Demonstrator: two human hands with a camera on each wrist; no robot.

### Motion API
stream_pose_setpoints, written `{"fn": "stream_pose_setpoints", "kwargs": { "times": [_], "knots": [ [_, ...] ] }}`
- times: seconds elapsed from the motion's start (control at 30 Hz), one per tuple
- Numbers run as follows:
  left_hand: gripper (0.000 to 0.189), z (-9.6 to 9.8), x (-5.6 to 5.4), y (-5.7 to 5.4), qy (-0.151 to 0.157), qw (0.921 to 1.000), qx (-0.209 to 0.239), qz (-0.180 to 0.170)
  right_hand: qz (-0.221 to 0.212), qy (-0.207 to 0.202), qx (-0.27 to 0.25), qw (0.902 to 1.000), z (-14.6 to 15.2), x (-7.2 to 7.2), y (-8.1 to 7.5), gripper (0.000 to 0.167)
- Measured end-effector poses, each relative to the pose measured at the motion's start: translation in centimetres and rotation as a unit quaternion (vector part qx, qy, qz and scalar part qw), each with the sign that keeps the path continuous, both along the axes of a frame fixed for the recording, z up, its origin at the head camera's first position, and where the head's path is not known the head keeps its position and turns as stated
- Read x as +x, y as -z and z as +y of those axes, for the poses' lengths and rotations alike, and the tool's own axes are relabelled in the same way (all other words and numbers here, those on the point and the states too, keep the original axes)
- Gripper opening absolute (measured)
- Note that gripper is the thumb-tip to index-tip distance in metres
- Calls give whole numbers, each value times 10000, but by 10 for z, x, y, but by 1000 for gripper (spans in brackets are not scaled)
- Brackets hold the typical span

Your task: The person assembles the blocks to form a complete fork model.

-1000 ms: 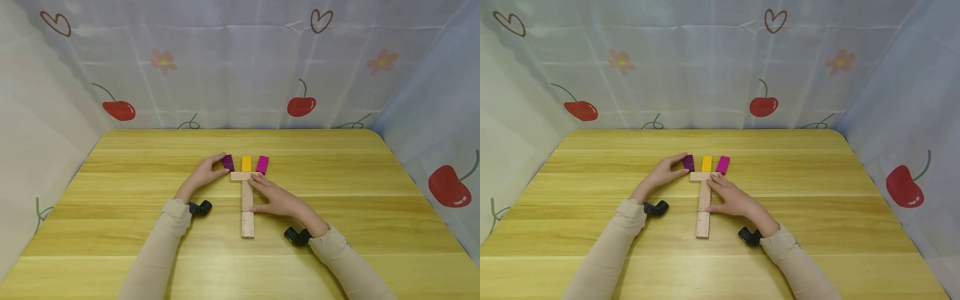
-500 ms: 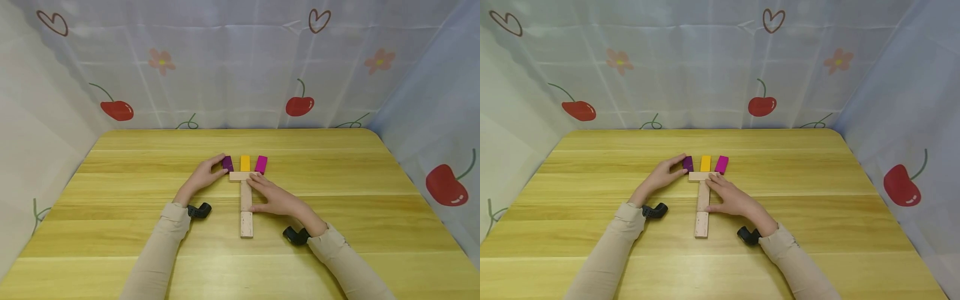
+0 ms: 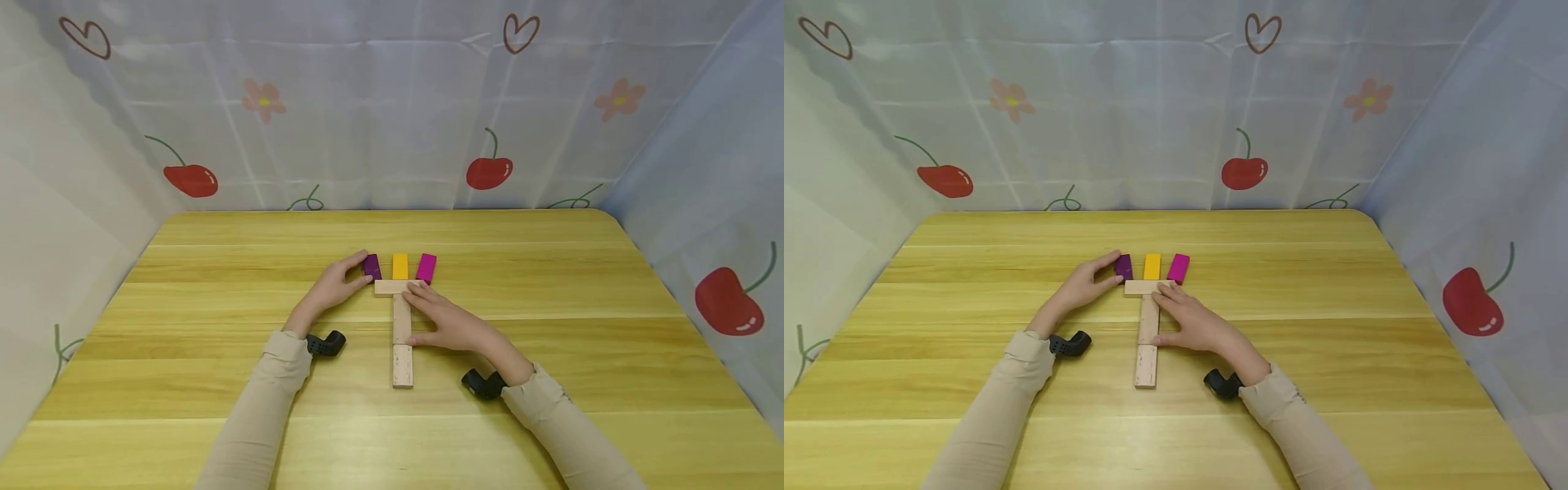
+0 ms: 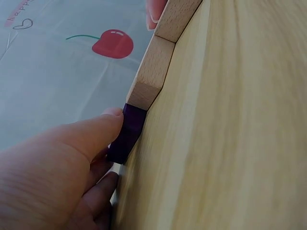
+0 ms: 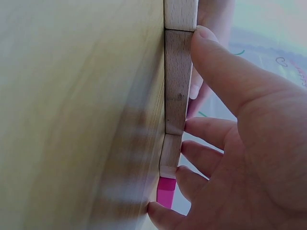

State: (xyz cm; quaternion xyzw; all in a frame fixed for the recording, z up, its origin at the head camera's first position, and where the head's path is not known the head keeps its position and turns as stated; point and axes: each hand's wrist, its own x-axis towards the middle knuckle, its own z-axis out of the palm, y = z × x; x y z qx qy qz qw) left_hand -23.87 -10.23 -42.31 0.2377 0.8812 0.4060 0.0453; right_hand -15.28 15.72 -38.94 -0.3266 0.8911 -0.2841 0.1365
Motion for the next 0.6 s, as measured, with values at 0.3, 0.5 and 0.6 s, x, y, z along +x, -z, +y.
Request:
{"fn": "stream_pose_setpoints", "kwargs": {
  "times": [0.3,0.5,0.6],
  "knots": [
    [56,2,0,0,43,9999,-22,122,-37,29,25,10000,1,1,-1,81],
    [57,3,1,-1,57,9998,-94,149,-59,36,0,10000,1,1,-1,81],
    [61,3,1,-1,28,9999,-111,96,-54,35,4,10000,1,1,0,82]
  ]
}}
